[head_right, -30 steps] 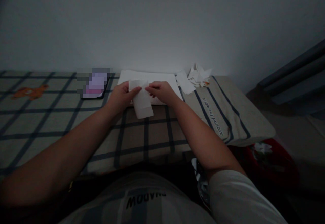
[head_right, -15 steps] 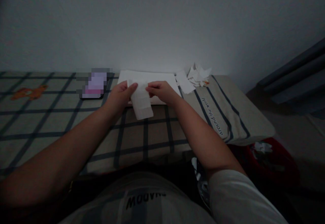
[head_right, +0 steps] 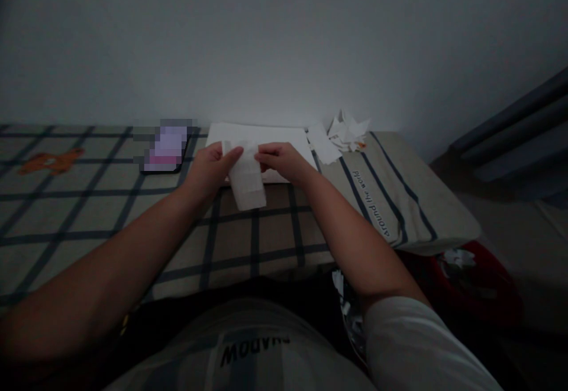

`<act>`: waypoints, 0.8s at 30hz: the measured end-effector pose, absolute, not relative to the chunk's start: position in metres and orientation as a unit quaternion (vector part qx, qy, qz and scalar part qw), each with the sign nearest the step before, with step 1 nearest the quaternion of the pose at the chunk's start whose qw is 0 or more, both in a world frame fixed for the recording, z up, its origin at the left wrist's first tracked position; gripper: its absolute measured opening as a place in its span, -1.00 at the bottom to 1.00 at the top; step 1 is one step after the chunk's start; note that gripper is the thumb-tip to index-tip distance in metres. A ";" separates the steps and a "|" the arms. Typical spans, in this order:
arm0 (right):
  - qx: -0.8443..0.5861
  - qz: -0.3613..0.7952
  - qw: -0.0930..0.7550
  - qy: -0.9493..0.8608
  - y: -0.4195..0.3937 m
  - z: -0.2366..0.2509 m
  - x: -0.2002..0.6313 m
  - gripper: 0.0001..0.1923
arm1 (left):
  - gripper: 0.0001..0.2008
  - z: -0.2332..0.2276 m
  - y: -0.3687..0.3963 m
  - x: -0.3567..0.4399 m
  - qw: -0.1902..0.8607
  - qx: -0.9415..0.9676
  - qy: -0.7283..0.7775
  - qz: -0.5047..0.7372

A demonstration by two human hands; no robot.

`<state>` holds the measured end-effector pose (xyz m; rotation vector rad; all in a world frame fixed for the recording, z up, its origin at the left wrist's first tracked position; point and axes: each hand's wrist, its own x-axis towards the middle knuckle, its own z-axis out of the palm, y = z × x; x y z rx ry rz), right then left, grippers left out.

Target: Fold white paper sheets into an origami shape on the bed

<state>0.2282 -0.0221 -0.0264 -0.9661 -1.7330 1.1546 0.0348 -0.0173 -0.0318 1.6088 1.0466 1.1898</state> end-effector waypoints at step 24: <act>-0.436 0.423 0.406 -0.683 -0.022 -0.027 0.228 -0.70 | -0.69 -0.030 -0.016 0.035 0.447 0.620 0.434 0.477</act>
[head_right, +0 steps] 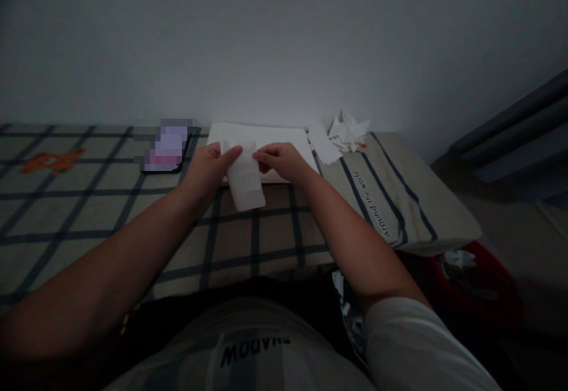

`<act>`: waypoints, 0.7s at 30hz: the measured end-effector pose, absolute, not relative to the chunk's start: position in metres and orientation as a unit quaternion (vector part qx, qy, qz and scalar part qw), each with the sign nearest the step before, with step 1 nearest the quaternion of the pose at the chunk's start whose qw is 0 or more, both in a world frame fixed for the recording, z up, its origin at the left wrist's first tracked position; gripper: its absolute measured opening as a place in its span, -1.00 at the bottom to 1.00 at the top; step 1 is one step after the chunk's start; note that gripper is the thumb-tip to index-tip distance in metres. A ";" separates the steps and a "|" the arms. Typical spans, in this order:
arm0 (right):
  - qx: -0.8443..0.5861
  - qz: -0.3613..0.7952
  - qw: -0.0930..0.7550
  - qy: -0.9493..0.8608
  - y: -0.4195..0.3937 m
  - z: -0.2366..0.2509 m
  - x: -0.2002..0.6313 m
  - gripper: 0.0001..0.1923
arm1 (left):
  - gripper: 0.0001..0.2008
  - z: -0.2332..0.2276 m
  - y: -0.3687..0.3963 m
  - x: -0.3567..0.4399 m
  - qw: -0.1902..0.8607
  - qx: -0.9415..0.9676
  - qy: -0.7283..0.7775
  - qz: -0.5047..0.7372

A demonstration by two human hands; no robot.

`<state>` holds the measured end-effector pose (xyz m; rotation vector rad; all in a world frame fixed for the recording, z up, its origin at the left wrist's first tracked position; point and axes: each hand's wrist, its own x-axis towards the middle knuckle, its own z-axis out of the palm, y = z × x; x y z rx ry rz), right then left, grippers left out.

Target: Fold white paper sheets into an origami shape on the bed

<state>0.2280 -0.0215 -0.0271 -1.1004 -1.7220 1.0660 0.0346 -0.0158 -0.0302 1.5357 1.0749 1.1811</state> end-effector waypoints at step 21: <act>-0.457 0.430 0.452 -0.634 -0.018 -0.025 0.229 -0.76 | -0.74 -0.025 -0.007 0.031 0.558 0.516 0.391 0.518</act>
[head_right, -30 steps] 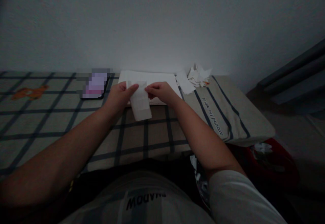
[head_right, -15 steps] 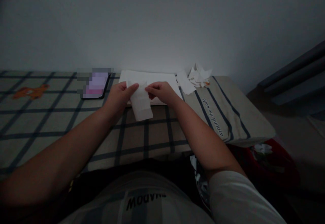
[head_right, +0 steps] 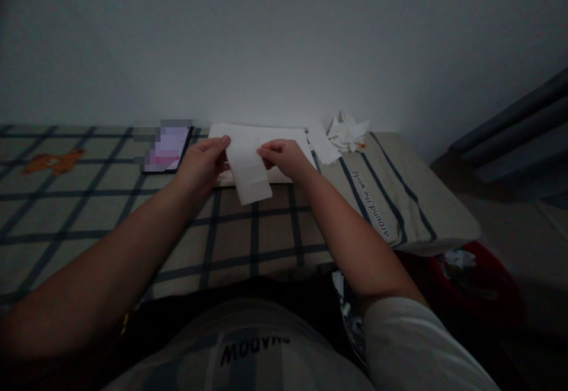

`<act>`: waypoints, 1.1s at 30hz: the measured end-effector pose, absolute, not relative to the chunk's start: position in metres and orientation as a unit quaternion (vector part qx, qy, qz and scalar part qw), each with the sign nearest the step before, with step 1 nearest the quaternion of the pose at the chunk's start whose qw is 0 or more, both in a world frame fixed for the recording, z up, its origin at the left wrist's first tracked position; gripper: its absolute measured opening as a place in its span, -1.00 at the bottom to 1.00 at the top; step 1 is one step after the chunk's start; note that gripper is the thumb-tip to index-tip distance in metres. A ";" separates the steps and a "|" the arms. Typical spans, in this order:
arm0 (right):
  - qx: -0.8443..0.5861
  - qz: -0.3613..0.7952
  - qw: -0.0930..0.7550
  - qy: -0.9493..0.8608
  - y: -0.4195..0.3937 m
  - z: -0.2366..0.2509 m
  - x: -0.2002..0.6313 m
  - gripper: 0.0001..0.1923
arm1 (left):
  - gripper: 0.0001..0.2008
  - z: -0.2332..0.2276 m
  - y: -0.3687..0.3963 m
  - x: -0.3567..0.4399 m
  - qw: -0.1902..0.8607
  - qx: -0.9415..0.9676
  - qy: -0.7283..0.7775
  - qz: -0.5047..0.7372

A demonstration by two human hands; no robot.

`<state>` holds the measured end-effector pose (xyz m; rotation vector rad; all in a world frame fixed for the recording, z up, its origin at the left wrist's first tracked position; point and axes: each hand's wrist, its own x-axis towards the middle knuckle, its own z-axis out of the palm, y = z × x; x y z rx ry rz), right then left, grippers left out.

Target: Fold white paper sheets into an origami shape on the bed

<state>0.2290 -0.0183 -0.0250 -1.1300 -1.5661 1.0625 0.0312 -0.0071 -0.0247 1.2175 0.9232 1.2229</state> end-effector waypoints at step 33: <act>-0.470 0.431 0.530 -0.559 -0.012 -0.029 0.232 -0.83 | -0.77 -0.029 -0.008 0.030 0.588 0.530 0.426 0.438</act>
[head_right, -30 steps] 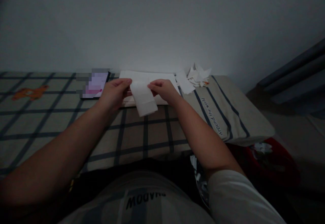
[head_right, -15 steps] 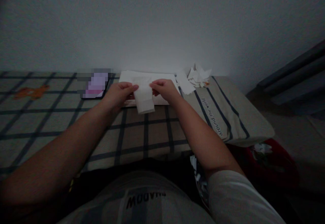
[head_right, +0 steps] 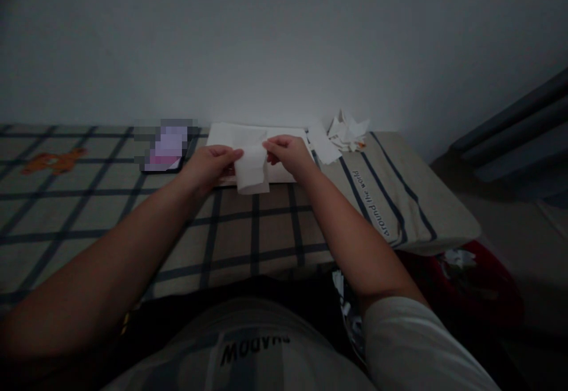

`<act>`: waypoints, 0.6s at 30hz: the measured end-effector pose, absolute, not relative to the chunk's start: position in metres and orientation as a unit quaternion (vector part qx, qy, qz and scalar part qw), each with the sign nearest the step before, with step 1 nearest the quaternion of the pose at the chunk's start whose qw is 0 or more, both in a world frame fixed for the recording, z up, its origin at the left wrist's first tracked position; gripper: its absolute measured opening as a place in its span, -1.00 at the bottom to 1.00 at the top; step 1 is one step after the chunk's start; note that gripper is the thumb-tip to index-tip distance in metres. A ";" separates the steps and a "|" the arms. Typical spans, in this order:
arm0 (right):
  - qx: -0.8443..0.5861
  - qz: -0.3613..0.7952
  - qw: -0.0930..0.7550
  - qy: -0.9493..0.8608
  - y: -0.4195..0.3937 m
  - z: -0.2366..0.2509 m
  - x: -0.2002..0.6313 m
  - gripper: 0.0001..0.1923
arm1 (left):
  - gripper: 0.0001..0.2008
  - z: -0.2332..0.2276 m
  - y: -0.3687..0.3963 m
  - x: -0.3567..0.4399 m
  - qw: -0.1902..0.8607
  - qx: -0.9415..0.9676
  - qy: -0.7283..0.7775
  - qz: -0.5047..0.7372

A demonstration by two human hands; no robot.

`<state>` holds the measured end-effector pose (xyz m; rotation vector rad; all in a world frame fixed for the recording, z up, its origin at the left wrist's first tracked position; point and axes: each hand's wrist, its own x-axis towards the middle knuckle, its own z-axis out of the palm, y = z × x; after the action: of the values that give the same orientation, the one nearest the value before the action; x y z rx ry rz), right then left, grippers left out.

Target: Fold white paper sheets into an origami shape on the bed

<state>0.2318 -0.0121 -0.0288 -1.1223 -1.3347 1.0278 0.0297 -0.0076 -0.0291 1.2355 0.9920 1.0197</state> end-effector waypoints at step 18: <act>-0.486 0.432 0.483 -0.587 -0.015 -0.030 0.231 -0.76 | -0.75 -0.025 -0.009 0.030 0.541 0.546 0.416 0.486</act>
<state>0.2310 -0.0146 -0.0298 -1.1843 -1.4297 1.0514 0.0300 -0.0088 -0.0246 1.2970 0.9876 1.1551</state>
